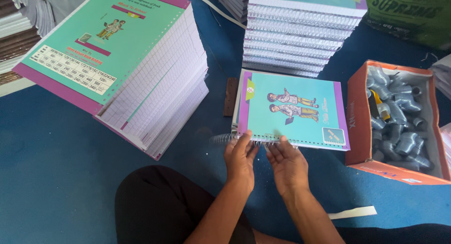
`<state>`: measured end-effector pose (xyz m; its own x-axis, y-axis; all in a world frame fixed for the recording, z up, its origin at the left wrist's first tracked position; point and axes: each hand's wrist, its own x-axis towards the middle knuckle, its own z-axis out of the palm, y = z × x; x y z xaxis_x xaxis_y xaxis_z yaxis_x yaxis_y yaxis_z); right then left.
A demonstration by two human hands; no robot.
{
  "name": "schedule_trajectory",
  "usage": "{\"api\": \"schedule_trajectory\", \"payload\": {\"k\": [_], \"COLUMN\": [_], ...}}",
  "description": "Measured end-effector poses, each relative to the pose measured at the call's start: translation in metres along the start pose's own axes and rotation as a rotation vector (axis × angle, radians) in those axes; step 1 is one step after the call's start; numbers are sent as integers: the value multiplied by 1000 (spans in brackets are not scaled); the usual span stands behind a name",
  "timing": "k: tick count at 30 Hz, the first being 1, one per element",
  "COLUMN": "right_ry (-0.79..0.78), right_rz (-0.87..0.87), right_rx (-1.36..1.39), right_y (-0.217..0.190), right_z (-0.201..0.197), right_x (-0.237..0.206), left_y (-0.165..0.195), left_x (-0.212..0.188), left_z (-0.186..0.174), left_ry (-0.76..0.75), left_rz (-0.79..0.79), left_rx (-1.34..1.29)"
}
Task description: The person inserts a plastic spiral binding into the punched holes of a notebook cover and pages, then closes the spiral to secure the pages. They place the finished notebook onto a stack of completed notebooks.
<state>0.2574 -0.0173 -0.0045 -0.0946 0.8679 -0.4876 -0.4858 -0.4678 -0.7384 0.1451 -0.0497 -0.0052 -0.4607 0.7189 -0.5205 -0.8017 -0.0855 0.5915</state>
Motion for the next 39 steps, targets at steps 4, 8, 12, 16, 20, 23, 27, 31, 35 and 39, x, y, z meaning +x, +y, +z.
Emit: {"api": "schedule_trajectory", "payload": {"k": [4, 8, 12, 16, 20, 23, 27, 31, 35, 39], "right_ry": [97, -116, -33, 100, 23, -67, 39, 70, 32, 78], "right_rz": [136, 15, -6, 98, 120, 19, 54, 127, 47, -36], "right_rx": [2, 92, 26, -32, 29, 70, -31, -44, 19, 139], "right_y": [-4, -2, 1, 2, 1, 1, 4, 4, 2, -1], "right_z": [5, 8, 7, 7, 5, 2, 0, 0, 0, -2], "right_x": [1, -7, -7, -2, -2, -2, 2, 6, 0, -5], "left_y": [2, 4, 3, 4, 4, 4, 4, 4, 8, 11], "left_x": [-4, -5, -4, -4, -5, -3, -2, -5, -6, -5], "left_z": [-1, 4, 6, 2, 3, 5, 4, 2, 8, 12], "left_ry": [-126, -15, 96, 6, 40, 164, 99, -36, 140, 206], "left_rz": [66, -5, -37, 63, 62, -19, -6, 101, 19, -25], "left_rx": [-91, 70, 86, -108, -2, 117, 72, -66, 165, 251]}}
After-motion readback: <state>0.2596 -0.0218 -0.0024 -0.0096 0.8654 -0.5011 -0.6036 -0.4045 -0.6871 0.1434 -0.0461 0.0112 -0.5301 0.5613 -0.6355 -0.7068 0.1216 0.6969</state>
